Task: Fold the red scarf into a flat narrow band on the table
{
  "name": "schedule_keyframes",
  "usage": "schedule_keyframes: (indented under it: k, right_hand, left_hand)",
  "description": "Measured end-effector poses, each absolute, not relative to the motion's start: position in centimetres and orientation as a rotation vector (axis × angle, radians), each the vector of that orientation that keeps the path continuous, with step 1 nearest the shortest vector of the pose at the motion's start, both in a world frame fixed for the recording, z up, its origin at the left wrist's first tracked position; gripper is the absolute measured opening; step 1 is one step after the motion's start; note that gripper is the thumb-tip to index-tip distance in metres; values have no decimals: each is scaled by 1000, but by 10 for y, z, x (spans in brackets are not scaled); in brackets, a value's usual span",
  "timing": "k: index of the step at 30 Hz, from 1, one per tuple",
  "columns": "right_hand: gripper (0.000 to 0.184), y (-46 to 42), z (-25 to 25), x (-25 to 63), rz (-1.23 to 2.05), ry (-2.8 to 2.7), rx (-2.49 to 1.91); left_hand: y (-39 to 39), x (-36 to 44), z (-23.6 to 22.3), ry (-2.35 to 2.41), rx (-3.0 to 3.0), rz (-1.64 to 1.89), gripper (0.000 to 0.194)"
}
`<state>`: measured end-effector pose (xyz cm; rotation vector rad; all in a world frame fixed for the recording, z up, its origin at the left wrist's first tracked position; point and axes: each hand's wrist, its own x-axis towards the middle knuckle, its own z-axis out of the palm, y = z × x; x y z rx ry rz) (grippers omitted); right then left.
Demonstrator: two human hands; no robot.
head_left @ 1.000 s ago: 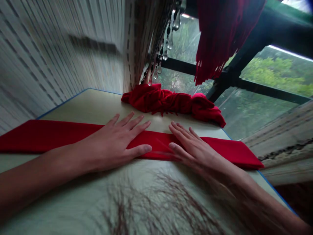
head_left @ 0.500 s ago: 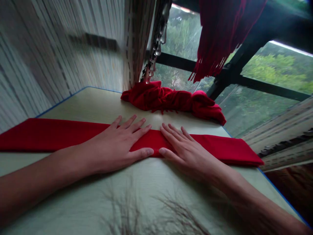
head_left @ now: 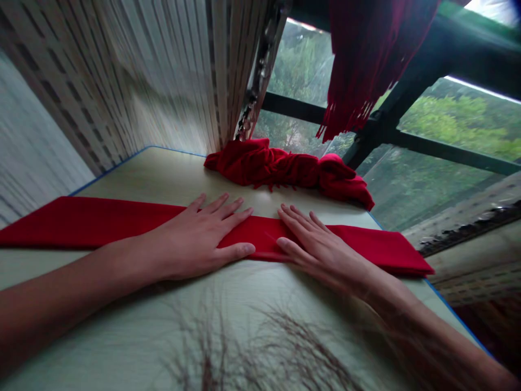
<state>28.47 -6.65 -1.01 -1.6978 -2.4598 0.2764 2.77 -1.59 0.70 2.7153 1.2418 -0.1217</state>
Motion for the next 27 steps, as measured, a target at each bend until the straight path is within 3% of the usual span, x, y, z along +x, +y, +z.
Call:
schedule_keyframes:
  k: [11,27]
  right_hand:
    - [73,-68,-12,283,154,-2440,-1585]
    - [80,-67,-10,281,187,-2457,-1633]
  left_hand:
    - [-15,27,5,1195,2746,-6,86]
    - [-15,31,8,1248,2726,-86,86]
